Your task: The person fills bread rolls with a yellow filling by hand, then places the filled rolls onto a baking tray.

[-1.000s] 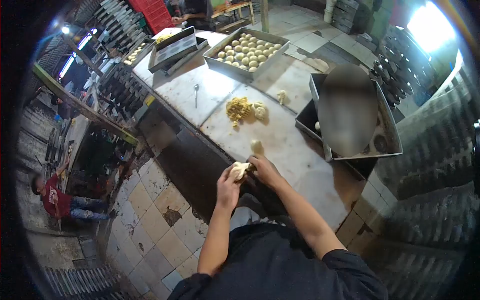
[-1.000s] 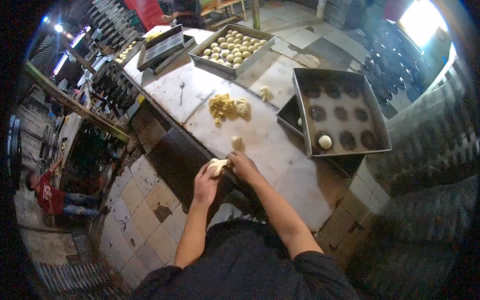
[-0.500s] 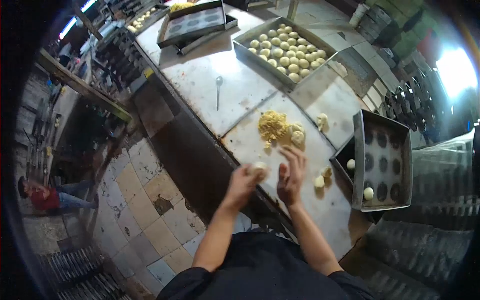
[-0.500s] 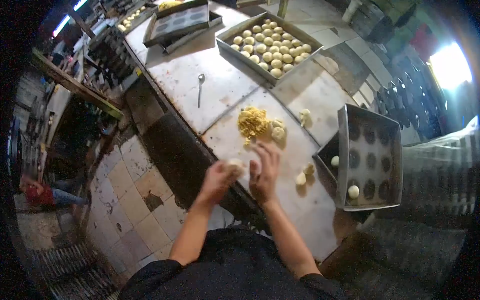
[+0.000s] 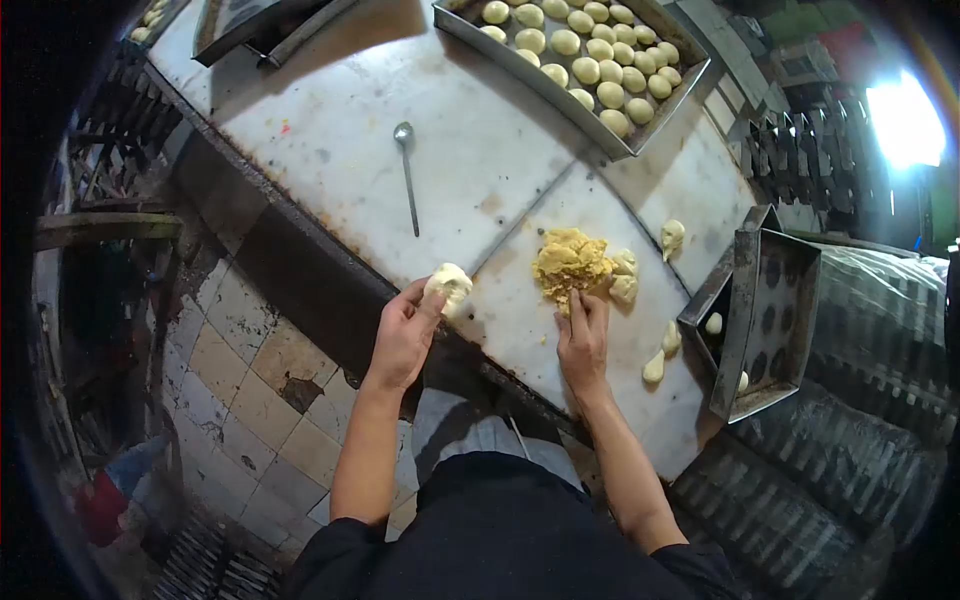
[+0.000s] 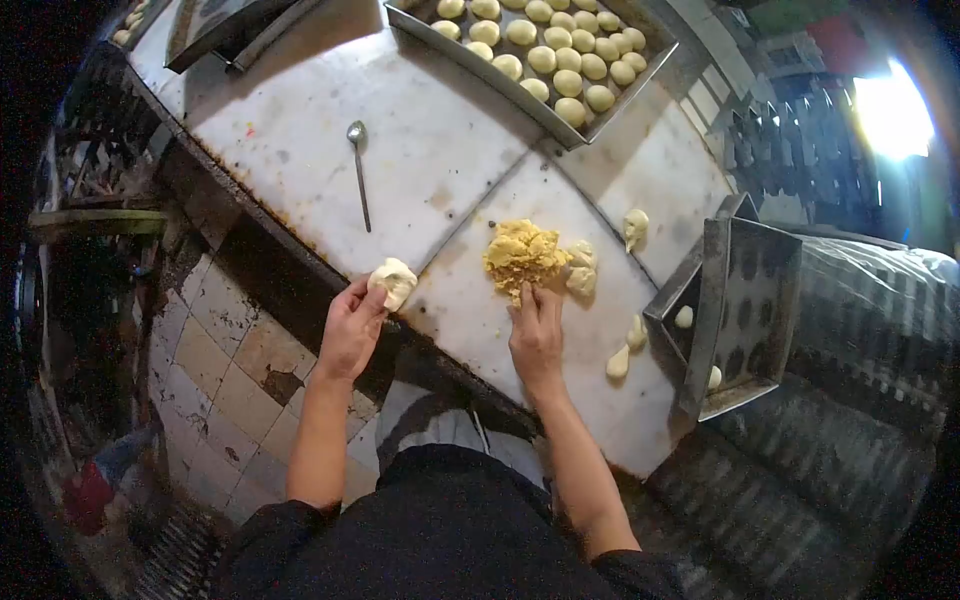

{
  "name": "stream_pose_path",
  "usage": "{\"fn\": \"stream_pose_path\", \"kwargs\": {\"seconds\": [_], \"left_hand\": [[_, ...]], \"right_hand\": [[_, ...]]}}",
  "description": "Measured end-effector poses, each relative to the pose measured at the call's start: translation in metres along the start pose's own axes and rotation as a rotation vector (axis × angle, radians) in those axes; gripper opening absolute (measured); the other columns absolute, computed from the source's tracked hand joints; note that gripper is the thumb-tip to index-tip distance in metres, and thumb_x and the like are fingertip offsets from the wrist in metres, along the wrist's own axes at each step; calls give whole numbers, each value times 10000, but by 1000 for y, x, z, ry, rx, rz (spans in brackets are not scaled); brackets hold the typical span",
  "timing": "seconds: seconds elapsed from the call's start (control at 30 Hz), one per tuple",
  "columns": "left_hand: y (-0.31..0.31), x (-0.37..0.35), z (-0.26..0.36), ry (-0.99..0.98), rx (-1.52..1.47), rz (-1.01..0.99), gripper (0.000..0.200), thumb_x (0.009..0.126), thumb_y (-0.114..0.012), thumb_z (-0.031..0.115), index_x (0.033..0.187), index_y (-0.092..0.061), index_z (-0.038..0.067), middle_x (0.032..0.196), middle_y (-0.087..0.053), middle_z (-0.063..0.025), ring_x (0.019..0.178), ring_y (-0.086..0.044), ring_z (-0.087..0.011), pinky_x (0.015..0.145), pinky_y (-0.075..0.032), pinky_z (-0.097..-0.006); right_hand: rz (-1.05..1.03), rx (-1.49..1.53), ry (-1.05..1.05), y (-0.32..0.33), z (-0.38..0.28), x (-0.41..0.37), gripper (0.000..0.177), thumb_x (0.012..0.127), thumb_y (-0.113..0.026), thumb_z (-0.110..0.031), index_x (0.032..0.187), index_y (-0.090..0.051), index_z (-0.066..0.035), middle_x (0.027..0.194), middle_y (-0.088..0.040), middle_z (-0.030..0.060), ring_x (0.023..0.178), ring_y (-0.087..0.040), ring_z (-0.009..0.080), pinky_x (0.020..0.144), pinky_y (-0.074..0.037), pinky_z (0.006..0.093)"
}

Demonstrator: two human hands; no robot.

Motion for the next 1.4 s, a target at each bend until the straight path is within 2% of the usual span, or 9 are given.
{"fn": "stream_pose_path", "kwargs": {"seconds": [0.27,0.5,0.8,0.9,0.93,1.03,1.13,1.33,1.4], "left_hand": [[-35,-6,-68,169,130,26,292,1059,-632,172,1268,-669,-29,1126,-722,-65,921,-687,-113,826,-572,-279],[-75,-71,-126,143,-95,-110,382,1133,-466,310,1340,-564,6,1156,-670,-76,970,-692,-168,841,-611,-325],[-129,-215,-255,-45,364,-332,362,1105,-544,266,1339,-536,-11,1236,-632,-94,1115,-643,-174,911,-572,-348],[-202,-295,-242,110,405,-632,421,1087,-577,301,1368,-526,-8,1264,-621,-108,1151,-605,-154,934,-536,-338],[-222,-315,-240,-198,835,-708,451,1079,-578,356,1359,-555,3,1208,-651,-110,1110,-622,-159,920,-529,-323],[-255,-334,-265,-223,1011,-753,437,1085,-564,378,1328,-588,15,1117,-679,-102,1032,-647,-174,904,-527,-318],[-292,-333,-292,-116,755,-782,397,1080,-563,386,1260,-624,37,1053,-682,-53,934,-642,-123,821,-527,-285],[-333,-367,-339,-31,561,-807,305,986,-732,225,1211,-629,47,1024,-649,-43,994,-657,-136,825,-562,-297],[-345,-378,-329,-536,714,-985,328,992,-731,240,1229,-626,39,1065,-667,-57,1042,-664,-155,863,-565,-300]], "right_hand": [[26,318,-193,34,-22,14,197,882,-722,23,1077,-731,-3,1051,-695,187,962,-678,366,822,-544,411],[34,444,2,61,-65,-57,161,842,-717,50,996,-757,22,1030,-729,145,993,-693,307,890,-552,383],[-55,752,-60,165,24,-256,649,781,-807,25,1404,-631,-11,1441,-549,124,1330,-539,260,1093,-479,360],[131,1261,-153,207,52,-321,539,859,-761,1,1385,-645,-10,1422,-566,134,1261,-594,232,1077,-496,329],[186,1286,-133,222,58,-340,519,871,-762,-3,1378,-652,-11,1422,-566,134,1247,-603,219,1070,-502,323],[346,1215,-64,268,69,-385,467,895,-766,-9,1354,-674,-10,1408,-578,134,1217,-623,194,1048,-518,312],[554,778,-12,305,68,-417,385,895,-777,-5,1275,-716,5,1276,-670,115,1145,-663,192,974,-554,309],[698,1299,-148,324,93,-446,185,904,-761,23,1082,-710,24,1133,-710,72,983,-709,178,887,-590,289],[759,1490,-142,324,109,-451,197,924,-733,38,1114,-689,10,1093,-701,73,977,-702,162,879,-602,276]]}}
Point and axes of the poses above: each hand's wrist, its own x-axis towards the middle knuckle, its own y-axis out of the back of the hand, z = x × y, the point moved 3 cm from there along x, towards the middle knuckle
